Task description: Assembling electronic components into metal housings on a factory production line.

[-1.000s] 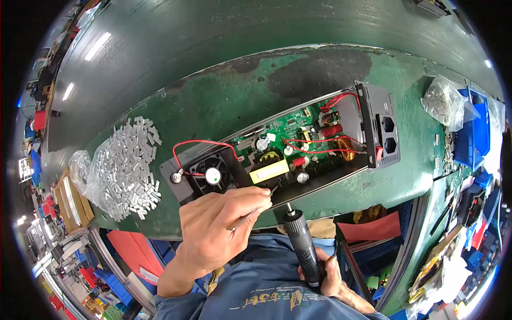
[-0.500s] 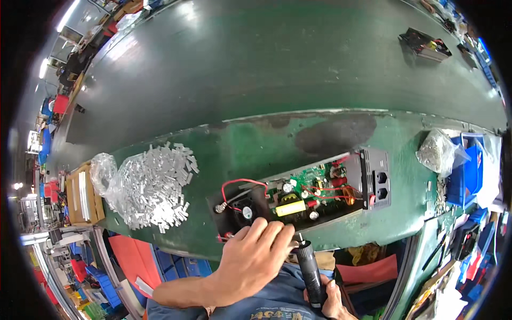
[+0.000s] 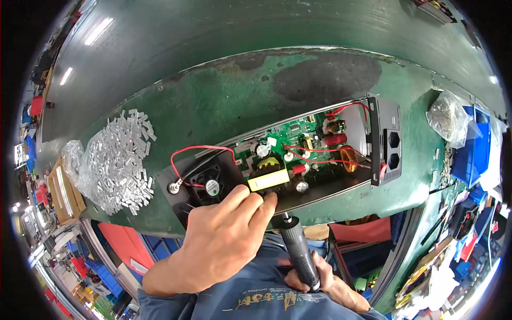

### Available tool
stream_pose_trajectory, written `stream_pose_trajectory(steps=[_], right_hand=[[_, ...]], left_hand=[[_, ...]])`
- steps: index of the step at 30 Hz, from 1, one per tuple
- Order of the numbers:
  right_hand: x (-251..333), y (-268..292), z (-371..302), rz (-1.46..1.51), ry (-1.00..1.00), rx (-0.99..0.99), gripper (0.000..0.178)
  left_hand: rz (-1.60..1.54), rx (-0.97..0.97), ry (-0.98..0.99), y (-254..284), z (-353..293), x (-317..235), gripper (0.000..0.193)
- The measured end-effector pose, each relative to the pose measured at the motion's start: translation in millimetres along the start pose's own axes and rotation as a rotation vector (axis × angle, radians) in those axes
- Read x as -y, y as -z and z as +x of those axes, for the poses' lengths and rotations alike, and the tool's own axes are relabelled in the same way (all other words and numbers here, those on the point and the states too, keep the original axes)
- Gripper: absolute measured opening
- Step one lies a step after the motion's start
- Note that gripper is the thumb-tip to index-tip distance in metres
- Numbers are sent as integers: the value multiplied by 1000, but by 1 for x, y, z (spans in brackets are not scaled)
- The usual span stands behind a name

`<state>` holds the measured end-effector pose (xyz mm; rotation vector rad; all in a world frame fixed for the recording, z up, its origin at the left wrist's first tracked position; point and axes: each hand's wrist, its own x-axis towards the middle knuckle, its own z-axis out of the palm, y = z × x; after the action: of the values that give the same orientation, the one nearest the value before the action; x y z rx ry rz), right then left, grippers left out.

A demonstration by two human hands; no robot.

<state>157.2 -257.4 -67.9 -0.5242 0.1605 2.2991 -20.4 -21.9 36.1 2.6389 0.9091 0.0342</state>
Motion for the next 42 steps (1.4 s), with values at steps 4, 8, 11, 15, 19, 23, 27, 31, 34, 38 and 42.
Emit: stream_pose_trajectory(steps=[4,8,11,15,19,23,27,31,34,38,42], right_hand=[[7,9,-8,-88,-16,2,100],[15,14,-51,-952,299,-540,82],[17,56,-86,-930,523,-694,83],[104,-32,-95,-1223,588,-1113,61],[170,-68,-88,-1744,540,-1244,50],[253,-100,-74,-2414,1012,-1113,33],[385,-99,-45,-2458,1114,-956,20],[554,-49,-14,-2593,1095,-1309,21],[658,-20,-5,-2624,1013,-1572,35],[722,-25,29,-2768,940,-1546,54],[754,-38,43,-2995,818,-1441,47]], left_hand=[[-25,-40,-3,-2,1,-5,35],[42,-84,7,0,4,-2,32],[55,-192,146,17,-10,-6,17],[57,-216,139,18,-11,-7,13],[-10,-141,64,32,-16,2,15],[-57,-397,136,50,-29,-1,15],[15,-815,509,24,-77,22,18],[93,-988,803,-31,-104,50,20],[94,-864,862,-94,-136,68,44],[26,-797,972,-114,-147,68,59],[113,-710,863,-89,-127,68,69]])
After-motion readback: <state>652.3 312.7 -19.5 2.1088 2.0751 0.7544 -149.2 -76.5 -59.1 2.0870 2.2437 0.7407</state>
